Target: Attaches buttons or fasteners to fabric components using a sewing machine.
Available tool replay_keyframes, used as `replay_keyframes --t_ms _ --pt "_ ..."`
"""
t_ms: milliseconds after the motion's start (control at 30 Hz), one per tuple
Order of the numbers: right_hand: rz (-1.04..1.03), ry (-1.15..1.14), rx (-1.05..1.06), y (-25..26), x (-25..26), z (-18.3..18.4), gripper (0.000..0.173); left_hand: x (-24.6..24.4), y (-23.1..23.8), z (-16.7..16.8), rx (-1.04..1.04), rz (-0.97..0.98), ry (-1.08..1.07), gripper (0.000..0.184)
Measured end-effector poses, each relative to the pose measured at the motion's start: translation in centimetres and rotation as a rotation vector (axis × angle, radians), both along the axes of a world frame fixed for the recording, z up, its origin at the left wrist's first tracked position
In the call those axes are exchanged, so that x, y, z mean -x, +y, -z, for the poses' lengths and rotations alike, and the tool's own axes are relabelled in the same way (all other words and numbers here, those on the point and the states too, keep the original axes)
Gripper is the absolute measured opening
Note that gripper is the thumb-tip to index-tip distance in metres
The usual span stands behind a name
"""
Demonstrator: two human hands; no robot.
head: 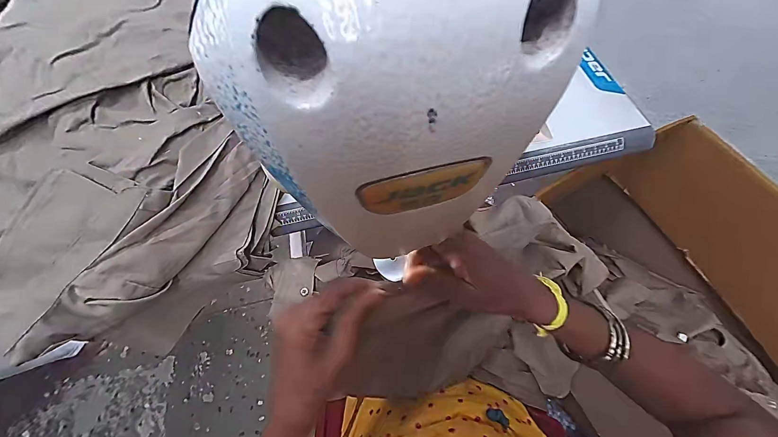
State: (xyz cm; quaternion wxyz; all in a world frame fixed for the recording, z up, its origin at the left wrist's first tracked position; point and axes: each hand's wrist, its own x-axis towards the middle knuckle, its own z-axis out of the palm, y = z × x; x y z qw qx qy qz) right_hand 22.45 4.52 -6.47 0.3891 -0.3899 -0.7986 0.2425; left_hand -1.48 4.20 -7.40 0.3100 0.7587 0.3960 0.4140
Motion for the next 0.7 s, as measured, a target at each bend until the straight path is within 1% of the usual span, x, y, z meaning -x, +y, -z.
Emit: replay_keyframes --t_ms 33,133,167,233,267,333,433,500,600,700 --pt "-0.014 0.028 0.096 -0.4 -0.3 0.1 0.031 1.9 0.8 -0.2 0.037 -0.057 -0.004 0.026" --pt "0.228 -0.012 0.152 0.5 -0.8 0.9 0.023 6.5 3.0 0.8 0.161 -0.26 0.012 0.02" --pt "0.295 -0.028 0.187 1.1 -0.7 1.0 0.025 7.2 3.4 1.3 0.195 -0.293 0.028 0.02" --pt "0.369 -0.006 0.345 1.9 0.1 0.3 0.033 7.8 3.5 2.3 0.25 -0.325 0.051 0.021" --pt "0.379 -0.004 0.404 2.2 0.3 -0.1 0.032 7.9 3.4 2.5 0.269 -0.334 0.053 0.02" --pt "0.355 -0.004 0.443 2.3 0.3 -0.7 0.03 7.7 3.3 3.0 0.285 -0.341 0.033 0.02" --pt "0.25 0.083 0.31 2.1 -1.2 0.0 0.023 6.9 3.8 2.9 0.255 -0.349 0.035 0.02" --pt "0.281 0.121 0.223 2.0 -2.2 0.9 0.021 6.1 4.1 2.4 0.21 -0.348 0.097 0.025" --pt "0.398 0.01 0.189 1.5 -2.8 1.2 0.02 5.3 4.8 1.8 0.156 -0.348 0.193 0.03" --pt "0.506 -0.203 0.153 1.1 -4.0 0.7 0.019 5.2 5.2 2.5 0.079 -0.328 0.283 0.034"
